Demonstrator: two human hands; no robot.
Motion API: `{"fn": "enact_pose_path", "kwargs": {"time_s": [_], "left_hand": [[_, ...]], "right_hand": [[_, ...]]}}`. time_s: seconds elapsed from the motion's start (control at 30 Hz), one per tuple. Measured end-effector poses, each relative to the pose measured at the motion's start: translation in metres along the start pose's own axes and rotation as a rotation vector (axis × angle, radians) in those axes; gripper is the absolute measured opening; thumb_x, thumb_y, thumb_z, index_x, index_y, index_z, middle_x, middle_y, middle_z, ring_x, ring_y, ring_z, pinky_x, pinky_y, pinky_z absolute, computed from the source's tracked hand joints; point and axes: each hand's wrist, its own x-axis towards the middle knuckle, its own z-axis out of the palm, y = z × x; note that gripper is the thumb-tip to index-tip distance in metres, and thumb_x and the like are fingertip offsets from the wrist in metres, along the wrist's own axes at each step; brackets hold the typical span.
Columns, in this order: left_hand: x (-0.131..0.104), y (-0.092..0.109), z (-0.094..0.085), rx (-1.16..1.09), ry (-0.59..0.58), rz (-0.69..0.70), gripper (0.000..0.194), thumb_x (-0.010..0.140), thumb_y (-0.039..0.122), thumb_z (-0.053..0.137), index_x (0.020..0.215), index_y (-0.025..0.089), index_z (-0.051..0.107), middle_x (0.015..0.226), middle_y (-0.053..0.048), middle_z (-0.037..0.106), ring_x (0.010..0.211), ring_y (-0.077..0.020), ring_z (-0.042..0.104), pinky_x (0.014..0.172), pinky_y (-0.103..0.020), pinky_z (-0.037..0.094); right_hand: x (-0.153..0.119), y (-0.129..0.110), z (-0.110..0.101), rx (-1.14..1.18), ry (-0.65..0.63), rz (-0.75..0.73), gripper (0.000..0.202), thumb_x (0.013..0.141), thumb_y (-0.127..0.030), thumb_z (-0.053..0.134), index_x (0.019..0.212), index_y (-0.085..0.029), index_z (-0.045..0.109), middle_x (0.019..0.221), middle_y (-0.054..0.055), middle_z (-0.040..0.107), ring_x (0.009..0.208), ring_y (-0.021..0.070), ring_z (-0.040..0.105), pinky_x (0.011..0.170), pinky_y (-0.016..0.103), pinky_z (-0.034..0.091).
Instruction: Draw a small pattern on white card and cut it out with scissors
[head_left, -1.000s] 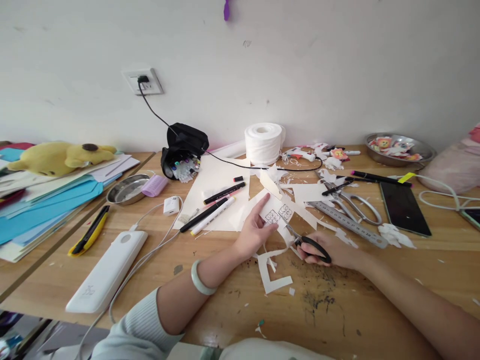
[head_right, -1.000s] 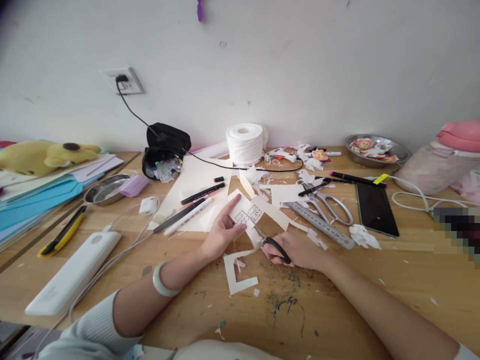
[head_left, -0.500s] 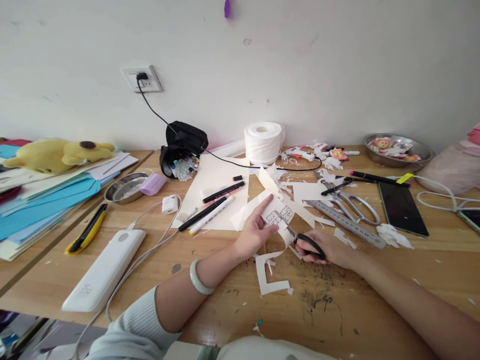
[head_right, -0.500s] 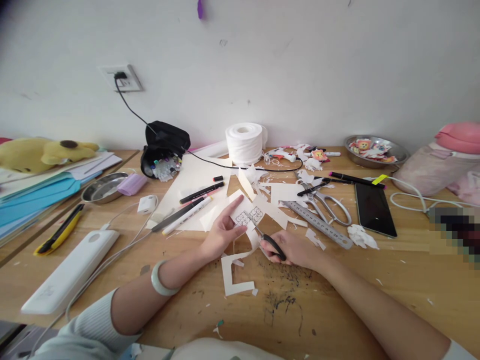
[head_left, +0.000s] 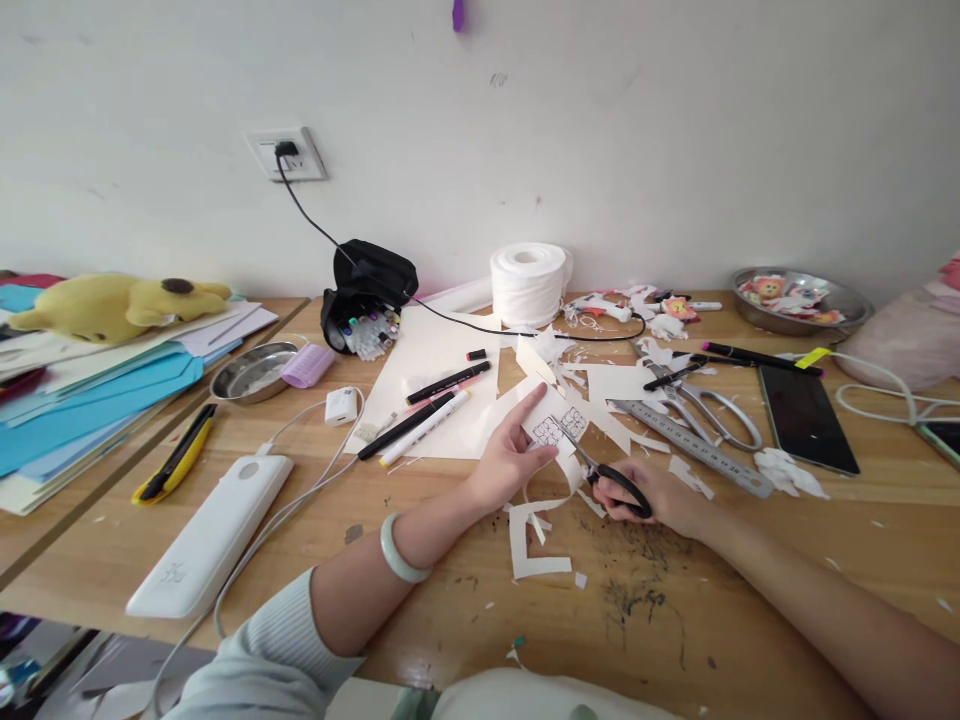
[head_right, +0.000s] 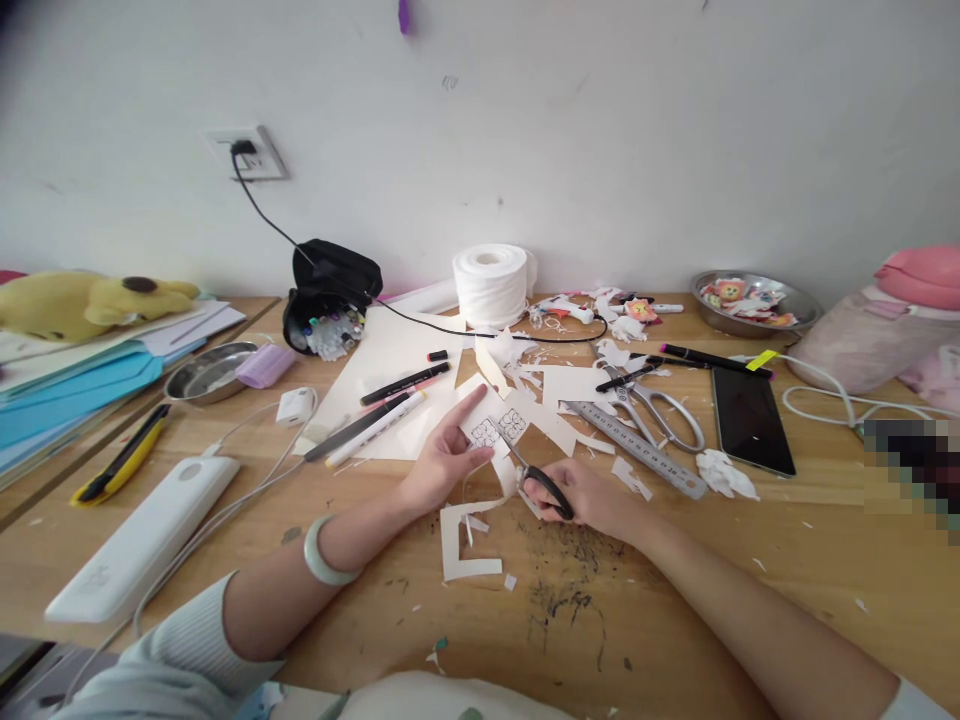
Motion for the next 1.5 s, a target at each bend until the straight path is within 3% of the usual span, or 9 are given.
{"fn": "enact_pose_path", "kwargs": {"time_s": [0.13,0.27,0.4,0.6,0.73,0.93,1.03,1.33,1.5], "left_hand": [[-0.001,0.005,0.002,0.068,-0.04,-0.013,0.083,0.062,0.022,0.075,0.137,0.022,0.039,0.091,-0.004,0.068,0.064,-0.012,0.058,0.056,-0.023,0.045],[-0.001,0.005,0.0,0.137,-0.054,-0.025,0.082,0.063,0.024,0.074,0.137,0.022,0.039,0.078,-0.001,0.065,0.046,-0.0058,0.043,0.047,-0.021,0.035],[0.0,0.005,-0.002,0.168,-0.064,-0.024,0.083,0.065,0.027,0.072,0.139,0.022,0.036,0.054,0.006,0.051,0.041,-0.0052,0.032,0.046,-0.022,0.031],[0.0,0.004,-0.006,0.246,-0.169,-0.027,0.078,0.068,0.023,0.069,0.138,0.024,0.036,0.071,0.003,0.057,0.043,-0.001,0.021,0.041,-0.018,0.02],[0.004,0.005,-0.011,0.289,-0.205,-0.007,0.076,0.067,0.018,0.07,0.136,0.023,0.039,0.083,0.0,0.058,0.046,-0.0003,0.024,0.041,-0.016,0.019],[0.01,0.012,-0.021,0.21,-0.257,-0.011,0.07,0.062,0.016,0.074,0.127,0.02,0.049,0.102,-0.007,0.057,0.063,-0.0052,0.045,0.054,-0.018,0.037],[0.009,0.02,-0.025,0.242,-0.312,-0.051,0.066,0.062,0.015,0.073,0.124,0.021,0.052,0.11,-0.007,0.056,0.06,-0.0038,0.042,0.051,-0.018,0.034],[0.012,0.033,-0.034,0.268,-0.606,-0.237,0.077,0.063,0.017,0.073,0.134,0.019,0.043,0.079,-0.001,0.06,0.047,-0.0023,0.033,0.043,-0.018,0.028],[0.013,0.031,-0.035,0.271,-0.661,-0.22,0.078,0.061,0.019,0.075,0.133,0.019,0.044,0.094,-0.005,0.061,0.056,-0.005,0.043,0.047,-0.017,0.033]], "right_hand": [[0.0,-0.006,0.001,-0.027,-0.015,0.037,0.033,0.08,-0.046,0.049,0.063,-0.018,0.041,0.048,-0.006,0.038,0.04,0.0046,0.025,0.038,0.02,0.017],[0.001,-0.004,0.003,0.024,-0.01,-0.007,0.036,0.076,-0.046,0.055,0.061,-0.018,0.037,0.054,-0.007,0.035,0.044,0.0042,0.027,0.042,0.021,0.021],[0.0,-0.005,0.005,0.031,0.015,-0.04,0.039,0.076,-0.049,0.056,0.061,-0.018,0.037,0.056,-0.006,0.034,0.047,0.0049,0.03,0.046,0.022,0.025],[-0.003,-0.011,0.003,-0.002,-0.041,-0.062,0.039,0.08,-0.052,0.048,0.063,-0.018,0.039,0.049,-0.006,0.038,0.04,0.0048,0.026,0.038,0.021,0.017],[-0.004,-0.01,0.0,0.035,-0.032,-0.088,0.04,0.08,-0.053,0.046,0.063,-0.018,0.041,0.049,-0.006,0.035,0.042,0.0055,0.027,0.037,0.019,0.017],[-0.003,-0.001,-0.004,0.094,-0.074,-0.119,0.045,0.078,-0.059,0.047,0.062,-0.018,0.039,0.053,-0.005,0.038,0.042,0.0042,0.024,0.035,0.019,0.013],[-0.003,0.004,-0.009,0.082,-0.118,-0.118,0.046,0.078,-0.06,0.046,0.063,-0.018,0.039,0.054,-0.004,0.039,0.042,0.0038,0.025,0.035,0.019,0.014],[-0.006,-0.007,-0.01,-0.082,-0.224,-0.086,0.045,0.079,-0.057,0.047,0.06,-0.018,0.038,0.049,-0.005,0.037,0.042,0.0048,0.028,0.039,0.022,0.016],[-0.007,-0.011,-0.011,-0.163,-0.239,-0.088,0.041,0.08,-0.052,0.047,0.06,-0.017,0.041,0.048,-0.004,0.04,0.044,0.0062,0.032,0.043,0.022,0.024]]}}
